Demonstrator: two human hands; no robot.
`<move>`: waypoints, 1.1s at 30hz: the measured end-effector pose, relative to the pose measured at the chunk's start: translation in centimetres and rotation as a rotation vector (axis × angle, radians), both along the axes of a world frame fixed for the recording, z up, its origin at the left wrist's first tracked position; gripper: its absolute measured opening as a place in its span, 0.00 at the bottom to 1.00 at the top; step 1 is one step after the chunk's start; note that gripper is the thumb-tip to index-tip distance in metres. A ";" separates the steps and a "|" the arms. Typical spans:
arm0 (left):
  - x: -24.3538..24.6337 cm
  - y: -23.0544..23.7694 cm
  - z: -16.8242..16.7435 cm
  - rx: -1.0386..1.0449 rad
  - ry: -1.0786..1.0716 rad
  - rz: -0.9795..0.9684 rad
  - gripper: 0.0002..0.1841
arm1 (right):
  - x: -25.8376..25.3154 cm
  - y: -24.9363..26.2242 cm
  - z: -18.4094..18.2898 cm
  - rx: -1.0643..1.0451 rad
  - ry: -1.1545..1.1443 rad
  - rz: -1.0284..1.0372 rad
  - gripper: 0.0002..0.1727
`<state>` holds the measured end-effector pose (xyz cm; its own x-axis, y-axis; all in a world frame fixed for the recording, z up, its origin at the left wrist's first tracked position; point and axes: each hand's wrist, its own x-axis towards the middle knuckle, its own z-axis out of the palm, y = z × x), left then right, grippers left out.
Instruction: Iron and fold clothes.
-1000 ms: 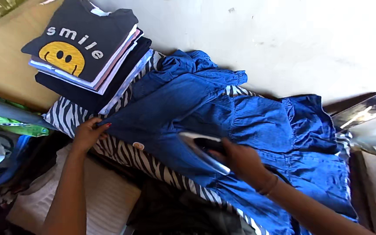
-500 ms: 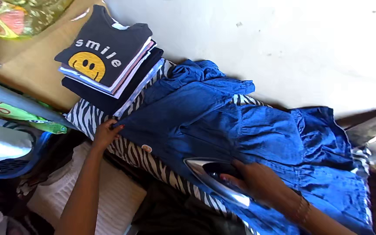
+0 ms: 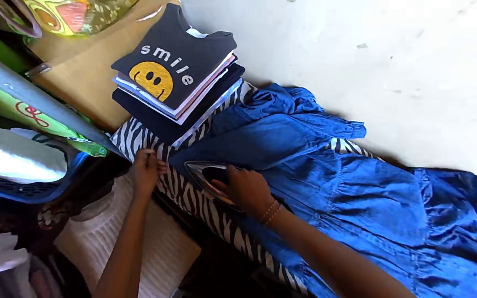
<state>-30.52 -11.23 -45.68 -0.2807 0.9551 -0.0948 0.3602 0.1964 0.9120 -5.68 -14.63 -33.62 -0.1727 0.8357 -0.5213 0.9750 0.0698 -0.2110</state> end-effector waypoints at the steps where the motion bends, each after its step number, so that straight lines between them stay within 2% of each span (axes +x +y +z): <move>1: -0.6 -0.8 0.1 0.040 -0.007 0.028 0.18 | -0.7 0.8 -0.3 0.017 0.019 0.022 0.36; 4: -1.2 -3.3 1.0 0.168 0.047 0.077 0.19 | -3.0 3.0 -1.2 0.114 0.068 0.023 0.33; 8: 0.0 -5.6 3.8 0.381 0.164 0.021 0.18 | -4.6 4.0 -1.7 0.250 0.130 -0.047 0.30; 10: 1.3 -5.9 5.2 0.498 0.203 -0.032 0.16 | -4.4 3.1 -1.6 0.228 0.150 -0.049 0.30; 13: 3.6 -5.7 6.2 0.602 0.239 -0.151 0.15 | -1.6 -0.5 -0.3 0.048 0.131 -0.051 0.33; 15: 4.4 -5.6 5.4 0.589 0.267 -0.264 0.16 | 2.6 -5.2 0.5 -0.049 0.075 -0.111 0.35; 18: 3.7 -6.4 2.1 0.495 0.371 -0.340 0.17 | 11.0 -14.6 0.3 -0.090 -0.090 -0.320 0.36; 20: 3.1 -7.4 0.4 0.443 0.480 -0.329 0.17 | 16.6 -21.3 -0.5 0.031 -0.200 -0.475 0.36; 22: 3.9 -8.1 -0.3 0.441 0.534 -0.305 0.16 | 20.3 -26.1 -1.5 0.219 -0.254 -0.547 0.34; 24: 7.3 -8.4 0.3 0.488 0.538 -0.367 0.15 | 20.1 -27.0 -1.8 0.209 -0.182 -0.612 0.35; 26: 12.9 -8.3 0.5 0.565 0.512 -0.595 0.16 | 17.2 -24.9 -1.6 0.158 -0.078 -0.661 0.36; 27: 15.7 -8.1 0.0 0.605 0.523 -0.730 0.18 | 15.7 -23.5 -1.7 0.167 -0.054 -0.663 0.36; 29: 18.9 -7.4 -2.4 0.619 0.659 -0.925 0.29 | 14.6 -22.1 -2.3 0.194 -0.064 -0.689 0.35; 31: 19.2 -6.7 -4.1 0.609 0.821 -0.951 0.36 | 17.0 -23.2 -2.9 0.258 -0.133 -0.810 0.35; 33: 19.2 -6.3 -4.6 0.597 0.871 -0.945 0.38 | 22.3 -26.0 -2.0 0.167 -0.223 -1.053 0.37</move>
<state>-11.36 -17.51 -50.23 0.7189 0.6475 0.2530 0.6187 -0.7619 0.1918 16.66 -40.64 -35.59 0.7559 0.5722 -0.3182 0.5776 -0.8116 -0.0875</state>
